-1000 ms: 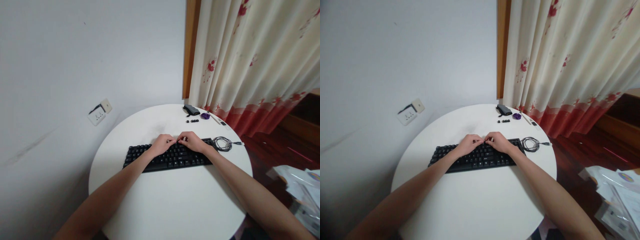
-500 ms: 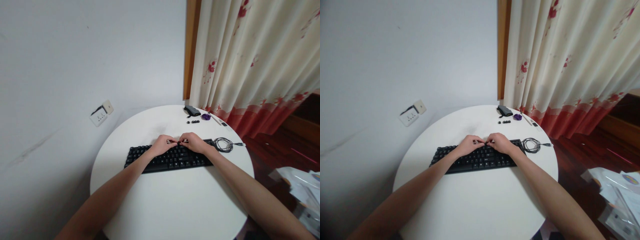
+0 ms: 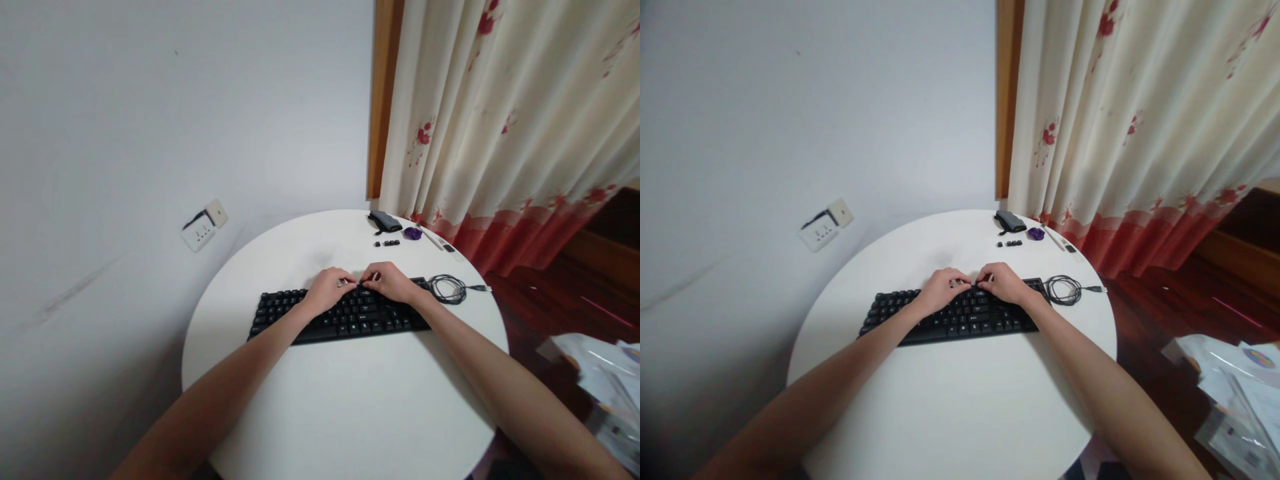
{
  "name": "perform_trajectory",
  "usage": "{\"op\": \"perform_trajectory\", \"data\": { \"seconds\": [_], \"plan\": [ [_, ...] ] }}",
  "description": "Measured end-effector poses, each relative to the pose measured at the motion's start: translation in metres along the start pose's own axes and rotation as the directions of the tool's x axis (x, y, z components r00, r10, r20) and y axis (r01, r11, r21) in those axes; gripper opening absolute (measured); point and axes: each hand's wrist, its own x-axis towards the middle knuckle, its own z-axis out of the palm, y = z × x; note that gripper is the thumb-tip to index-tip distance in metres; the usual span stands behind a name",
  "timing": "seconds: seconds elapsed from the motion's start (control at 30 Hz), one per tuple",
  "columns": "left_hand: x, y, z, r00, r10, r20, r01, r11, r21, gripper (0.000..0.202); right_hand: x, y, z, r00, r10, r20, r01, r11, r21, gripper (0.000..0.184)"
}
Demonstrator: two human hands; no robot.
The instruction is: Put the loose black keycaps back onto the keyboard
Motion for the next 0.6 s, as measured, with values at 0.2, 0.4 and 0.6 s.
{"op": "perform_trajectory", "data": {
  "seconds": [0.2,0.4,0.6],
  "plan": [
    [0.000,-0.006,0.003,0.999,0.042,0.000,-0.042,0.998,0.042,0.010,-0.001,0.000,0.001,1.000,0.009,0.014,-0.009,0.999,0.053,0.008],
    [-0.001,-0.003,0.003,0.995,0.100,0.000,-0.099,0.985,0.139,0.009,-0.003,-0.005,0.002,0.999,-0.051,0.013,0.051,0.998,-0.032,0.004],
    [-0.001,0.005,-0.004,0.978,0.179,0.103,-0.198,0.956,0.217,0.015,-0.005,-0.014,-0.006,0.992,-0.088,0.089,0.107,0.966,-0.236,0.024]
  ]
}}
